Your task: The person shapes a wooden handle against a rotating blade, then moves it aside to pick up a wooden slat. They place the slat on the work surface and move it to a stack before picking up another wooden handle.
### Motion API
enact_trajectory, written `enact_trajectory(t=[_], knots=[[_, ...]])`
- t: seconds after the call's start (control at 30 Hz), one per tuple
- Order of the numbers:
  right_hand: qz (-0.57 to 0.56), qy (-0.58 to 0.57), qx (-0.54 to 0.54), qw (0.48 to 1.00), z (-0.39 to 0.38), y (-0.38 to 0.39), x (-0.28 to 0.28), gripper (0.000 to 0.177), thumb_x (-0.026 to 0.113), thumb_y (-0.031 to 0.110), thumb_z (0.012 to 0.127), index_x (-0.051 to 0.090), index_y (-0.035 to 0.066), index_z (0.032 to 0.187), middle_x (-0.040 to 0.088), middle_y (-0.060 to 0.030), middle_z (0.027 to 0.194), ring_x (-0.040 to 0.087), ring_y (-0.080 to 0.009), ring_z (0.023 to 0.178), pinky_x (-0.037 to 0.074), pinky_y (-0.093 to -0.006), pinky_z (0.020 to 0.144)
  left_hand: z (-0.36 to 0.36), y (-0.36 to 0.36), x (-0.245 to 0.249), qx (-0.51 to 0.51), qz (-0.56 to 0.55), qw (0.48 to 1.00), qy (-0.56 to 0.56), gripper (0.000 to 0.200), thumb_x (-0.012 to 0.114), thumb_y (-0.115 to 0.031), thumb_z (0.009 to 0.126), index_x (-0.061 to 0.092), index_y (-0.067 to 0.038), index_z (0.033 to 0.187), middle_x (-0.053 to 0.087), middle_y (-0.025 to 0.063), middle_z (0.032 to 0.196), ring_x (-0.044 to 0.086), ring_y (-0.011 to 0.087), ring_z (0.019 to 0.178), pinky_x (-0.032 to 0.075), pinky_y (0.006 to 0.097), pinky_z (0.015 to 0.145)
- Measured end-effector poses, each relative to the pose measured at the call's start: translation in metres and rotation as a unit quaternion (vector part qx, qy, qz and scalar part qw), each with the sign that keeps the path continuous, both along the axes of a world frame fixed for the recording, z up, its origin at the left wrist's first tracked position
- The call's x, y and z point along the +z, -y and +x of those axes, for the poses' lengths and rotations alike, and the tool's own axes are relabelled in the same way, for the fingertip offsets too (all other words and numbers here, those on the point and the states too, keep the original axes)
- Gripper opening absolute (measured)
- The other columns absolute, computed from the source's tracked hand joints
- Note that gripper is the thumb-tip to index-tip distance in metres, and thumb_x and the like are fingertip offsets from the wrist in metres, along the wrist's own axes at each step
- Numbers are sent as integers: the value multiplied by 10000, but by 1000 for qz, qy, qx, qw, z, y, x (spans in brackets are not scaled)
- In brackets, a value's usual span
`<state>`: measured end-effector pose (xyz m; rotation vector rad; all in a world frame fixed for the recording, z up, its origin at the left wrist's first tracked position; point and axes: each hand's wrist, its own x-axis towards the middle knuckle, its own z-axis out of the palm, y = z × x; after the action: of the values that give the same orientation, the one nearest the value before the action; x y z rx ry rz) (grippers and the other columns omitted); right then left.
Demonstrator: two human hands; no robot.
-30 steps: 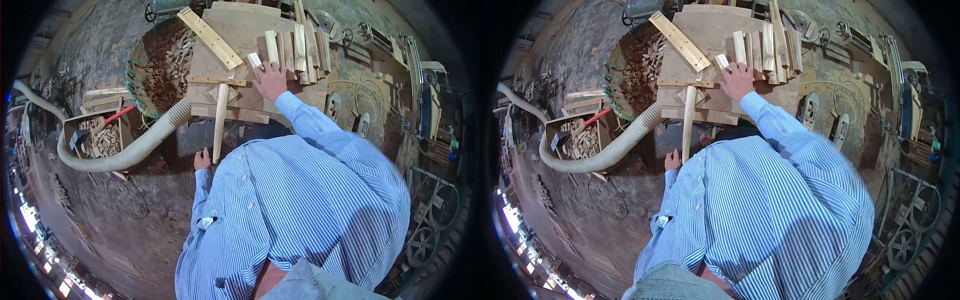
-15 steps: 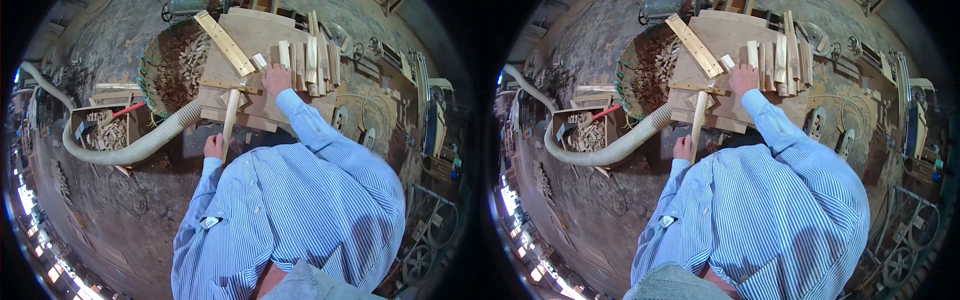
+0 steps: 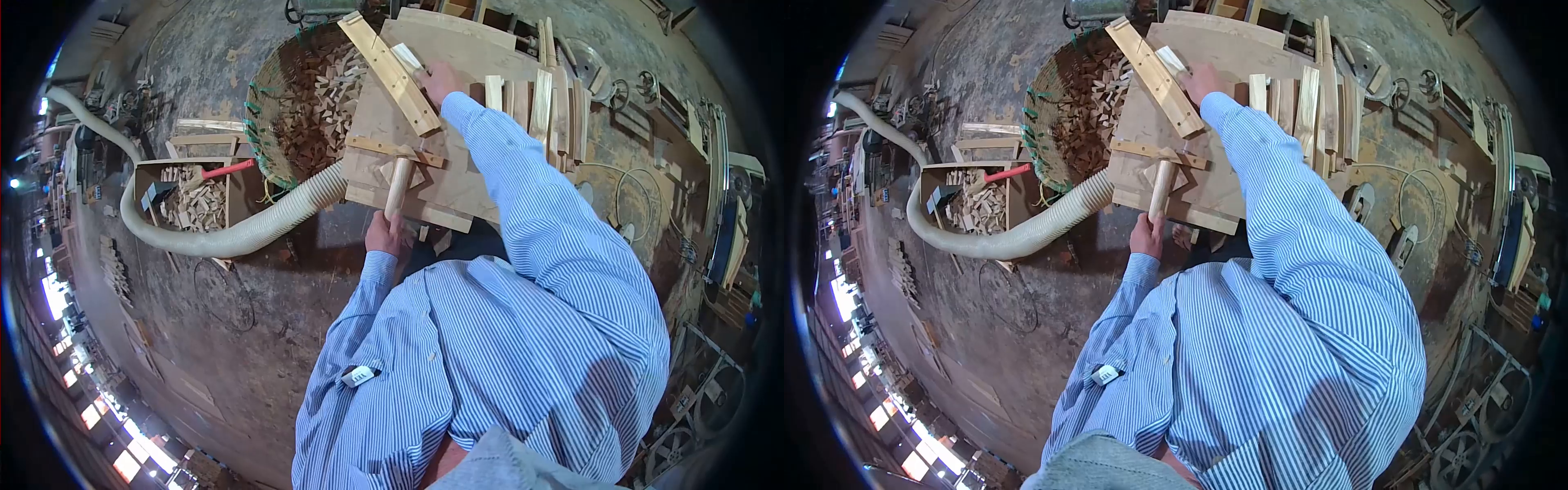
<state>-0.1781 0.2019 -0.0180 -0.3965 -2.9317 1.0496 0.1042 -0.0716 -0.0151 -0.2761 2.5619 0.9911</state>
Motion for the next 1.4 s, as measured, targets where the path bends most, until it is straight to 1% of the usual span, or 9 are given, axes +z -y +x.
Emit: enact_trajectory(t=[0.13, 0.47, 0.53, 0.57, 0.63, 0.87, 1.03, 1.27, 1.4], knots=[[-110, -15, -31, 993, -9, 2, -6, 335, 680, 360, 906, 778, 102, 1096, 743, -193, 1031, 698, -390, 959, 539, -480, 902, -9, -9, 1, -5, -23, 1000, -14, 510, 571, -524, 1002, 598, -18, 1060, 696, 231, 877, 683, 435, 836, 523, 499, 745], [-110, -30, -3, 994, -84, 9, -39, 290, 672, 354, 924, 786, 135, 1075, 740, -181, 1039, 684, -395, 976, 529, -485, 913, -28, -18, -1, -38, -87, 995, 24, 620, 570, -621, 963, 612, -11, 1061, 705, 258, 840, 696, 462, 859, 541, 537, 750], [-81, -81, 0, 993, -90, 12, -35, 276, 689, 319, 934, 774, 79, 1038, 742, -155, 881, 693, -314, 779, 534, -430, 781, -29, -17, -2, -48, -98, 994, 29, 602, 579, -612, 963, 602, -17, 1056, 703, 253, 837, 696, 458, 851, 540, 534, 744], [-83, -81, -1, 993, -93, 14, -33, 276, 689, 319, 934, 774, 79, 1038, 742, -155, 881, 693, -314, 779, 534, -430, 781, -31, -17, -3, -57, -105, 992, 33, 586, 588, -602, 963, 592, -23, 1051, 702, 247, 834, 695, 454, 842, 540, 532, 739], [-123, -36, -13, 992, -100, 14, -32, 276, 661, 339, 936, 785, 126, 1060, 722, -186, 1108, 661, -399, 1031, 511, -489, 952, -30, -19, -5, -66, -113, 991, 17, 565, 601, -586, 961, 579, -28, 1049, 698, 240, 826, 694, 450, 829, 538, 531, 731], [-91, -56, -9, 994, -101, 13, -21, 284, 664, 343, 935, 787, 124, 1068, 717, -193, 1099, 658, -399, 1034, 506, -497, 953, -33, -21, -4, -72, -102, 992, 6, 533, 627, -547, 958, 552, -27, 1050, 693, 229, 820, 691, 445, 812, 537, 524, 715], [-143, -52, -24, 988, -111, 15, -35, 285, 687, 350, 927, 789, 118, 1058, 721, -201, 1061, 668, -389, 994, 516, -472, 919, -37, -22, 2, -72, -93, 992, 36, 533, 621, -543, 963, 546, -24, 1063, 701, 245, 852, 692, 453, 832, 543, 519, 730], [-103, -80, -6, 991, -114, 11, -33, 291, 706, 327, 925, 779, 79, 1059, 727, -201, 1011, 685, -380, 931, 531, -458, 876, -45, -23, 10, -76, -72, 992, 66, 548, 611, -547, 966, 539, -15, 1082, 703, 265, 891, 688, 466, 864, 543, 530, 762], [-130, -58, -5, 990, -125, 5, -38, 296, 720, 329, 920, 780, 74, 1057, 735, -195, 1028, 695, -362, 937, 536, -444, 876, -51, -27, 7, -82, -78, 992, 59, 553, 608, -549, 966, 539, -13, 1085, 702, 268, 891, 688, 469, 867, 545, 532, 767]])
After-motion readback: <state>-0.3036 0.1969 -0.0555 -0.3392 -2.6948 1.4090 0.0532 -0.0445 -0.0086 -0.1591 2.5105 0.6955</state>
